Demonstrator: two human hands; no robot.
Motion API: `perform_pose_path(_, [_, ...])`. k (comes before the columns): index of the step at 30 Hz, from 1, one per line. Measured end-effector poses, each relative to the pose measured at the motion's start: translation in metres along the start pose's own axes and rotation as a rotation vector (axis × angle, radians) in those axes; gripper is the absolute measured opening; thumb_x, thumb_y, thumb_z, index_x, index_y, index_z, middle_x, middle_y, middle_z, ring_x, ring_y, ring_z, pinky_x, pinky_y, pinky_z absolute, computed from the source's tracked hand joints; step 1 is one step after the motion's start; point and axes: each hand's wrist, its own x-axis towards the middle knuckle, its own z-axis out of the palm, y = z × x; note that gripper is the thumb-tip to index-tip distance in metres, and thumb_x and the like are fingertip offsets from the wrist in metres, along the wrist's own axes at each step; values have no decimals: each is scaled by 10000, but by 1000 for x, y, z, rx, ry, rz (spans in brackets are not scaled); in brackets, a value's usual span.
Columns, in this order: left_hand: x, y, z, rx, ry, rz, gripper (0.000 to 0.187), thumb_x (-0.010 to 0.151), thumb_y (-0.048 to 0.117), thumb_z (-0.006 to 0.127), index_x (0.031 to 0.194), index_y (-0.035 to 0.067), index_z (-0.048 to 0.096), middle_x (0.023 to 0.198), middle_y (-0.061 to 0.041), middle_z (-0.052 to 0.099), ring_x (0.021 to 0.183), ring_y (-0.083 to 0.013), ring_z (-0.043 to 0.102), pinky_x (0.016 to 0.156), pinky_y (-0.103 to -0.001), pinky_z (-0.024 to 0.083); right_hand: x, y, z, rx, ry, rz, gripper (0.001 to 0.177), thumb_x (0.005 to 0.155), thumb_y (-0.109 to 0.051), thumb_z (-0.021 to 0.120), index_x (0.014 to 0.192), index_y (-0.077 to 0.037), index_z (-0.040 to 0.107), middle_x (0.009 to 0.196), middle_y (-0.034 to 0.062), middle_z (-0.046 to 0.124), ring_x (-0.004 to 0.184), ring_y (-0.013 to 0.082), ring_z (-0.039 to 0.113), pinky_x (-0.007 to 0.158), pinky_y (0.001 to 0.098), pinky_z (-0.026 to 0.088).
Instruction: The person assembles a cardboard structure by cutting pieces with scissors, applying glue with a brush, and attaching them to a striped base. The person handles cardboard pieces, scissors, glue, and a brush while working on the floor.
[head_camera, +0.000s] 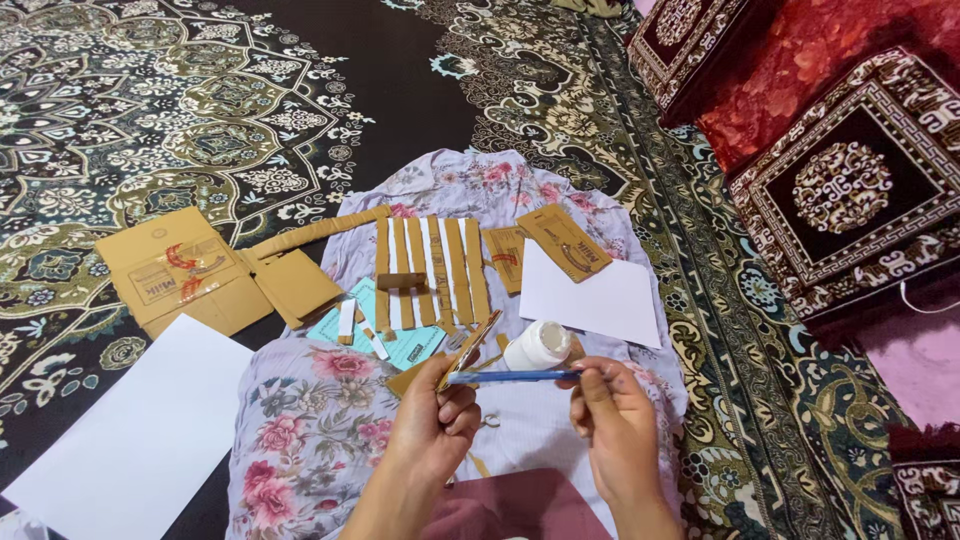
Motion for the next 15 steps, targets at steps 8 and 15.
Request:
perform_pose_path(8, [2,0,-3,-33,-49,-34,191,960,195,580,836,56,620,521,67,337,388,-54,235,349,-229,180,2,0,-2,-43,79,-99,172,1014,-163,605,1090,-23,669,885,87,708,600,65,494,489,212,368])
perform_pose_path(15, [2,0,-7,-62,-77,-50,177,989,187,590,875,53,608,543,64,326,401,-56,242,357,-234,186,5,7,-2,-107,102,-48,175,1015,-190,633,1096,-43,681,778,41,623,602,66,511,506,208,368])
